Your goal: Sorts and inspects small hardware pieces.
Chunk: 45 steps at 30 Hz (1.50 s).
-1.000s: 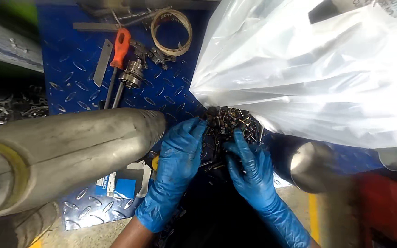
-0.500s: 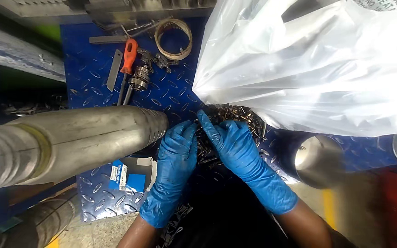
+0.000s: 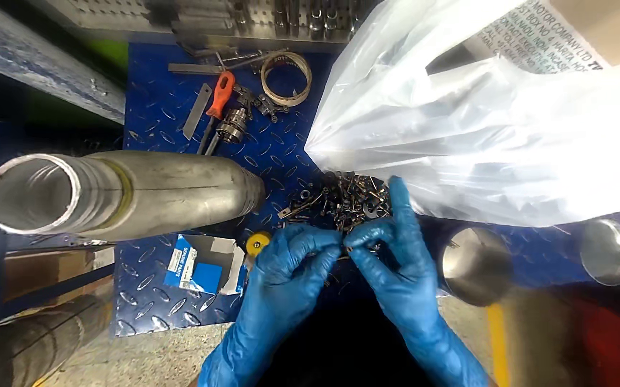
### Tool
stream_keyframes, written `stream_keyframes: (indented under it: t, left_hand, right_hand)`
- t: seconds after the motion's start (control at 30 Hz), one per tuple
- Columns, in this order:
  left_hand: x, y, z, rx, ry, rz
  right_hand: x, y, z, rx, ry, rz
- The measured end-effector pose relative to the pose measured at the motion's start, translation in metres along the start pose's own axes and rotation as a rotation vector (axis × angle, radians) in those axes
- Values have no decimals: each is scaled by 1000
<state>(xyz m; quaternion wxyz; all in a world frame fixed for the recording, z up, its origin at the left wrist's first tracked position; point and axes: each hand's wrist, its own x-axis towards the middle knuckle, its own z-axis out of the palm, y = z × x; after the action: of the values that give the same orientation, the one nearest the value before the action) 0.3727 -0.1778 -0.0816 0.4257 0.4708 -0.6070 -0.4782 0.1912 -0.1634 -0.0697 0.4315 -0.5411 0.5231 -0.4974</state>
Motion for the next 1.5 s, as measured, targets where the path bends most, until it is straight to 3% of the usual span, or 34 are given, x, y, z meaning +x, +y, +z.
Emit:
stream_keyframes:
  t: [0.1,0.27,0.5,0.8,1.23,1.4,1.5]
  left_hand:
    - [-5,25,14,-219,-48,4]
    - [-8,50,22,-269,-105,99]
    - [-14,67,34,-416,-202,3]
    - [-15,78,38,-344,-243,39]
    - [-13,77,41,-345,-273,81]
    - [-11,73,42,-354,-270,131]
    - [-11,73,42,-345,-246,137]
  right_hand:
    - [-14,-22,-9,189,44,-20]
    - [-27,-42,-22,241,57,-130]
    - [-49,-55,-39,-417,258,-351]
    - [-57,-57,-43,-36,236,-306]
    - [-56,-57,-44,28,223,-295]
    - [-57,-57,-45,-145,240,-316]
    - [-55,-57,-44,-110,240,-313]
